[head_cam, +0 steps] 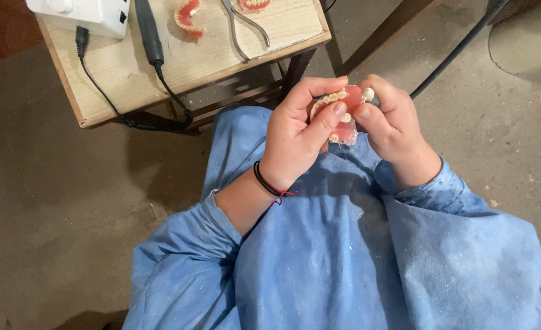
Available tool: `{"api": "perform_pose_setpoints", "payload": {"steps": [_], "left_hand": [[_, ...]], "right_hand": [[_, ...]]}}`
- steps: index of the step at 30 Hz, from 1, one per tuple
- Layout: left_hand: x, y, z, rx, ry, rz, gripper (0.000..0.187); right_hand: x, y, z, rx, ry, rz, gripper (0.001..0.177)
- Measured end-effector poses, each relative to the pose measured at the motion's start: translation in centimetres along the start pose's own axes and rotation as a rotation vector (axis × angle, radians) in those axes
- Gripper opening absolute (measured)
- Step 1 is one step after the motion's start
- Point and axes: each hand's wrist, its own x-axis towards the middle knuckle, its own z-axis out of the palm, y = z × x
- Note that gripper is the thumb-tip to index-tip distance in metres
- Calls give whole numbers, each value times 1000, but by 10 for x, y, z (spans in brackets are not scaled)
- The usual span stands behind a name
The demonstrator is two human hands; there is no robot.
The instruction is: The person holds a denture in their left hand and uses a rotary tool in their right hand to grind and smooth the surface of the denture. They rotate the denture to access different areas while the tool removes material.
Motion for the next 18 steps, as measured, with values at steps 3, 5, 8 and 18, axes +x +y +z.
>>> {"api": "perform_pose_setpoints", "payload": {"steps": [3, 5, 8, 18], "left_hand": [[0, -1, 0, -7, -1, -1, 26], [0, -3, 1, -10, 1, -2, 26], [1, -2, 3, -16, 10, -1, 26], [1, 1, 0, -5, 19, -12, 25]], "right_hand": [[0, 0, 0, -13, 5, -5, 33], [-1, -1, 0, -29, 5, -2, 33], [0, -1, 1, -35, 13, -20, 35], [1, -2, 1, -60, 22, -42, 35]]}}
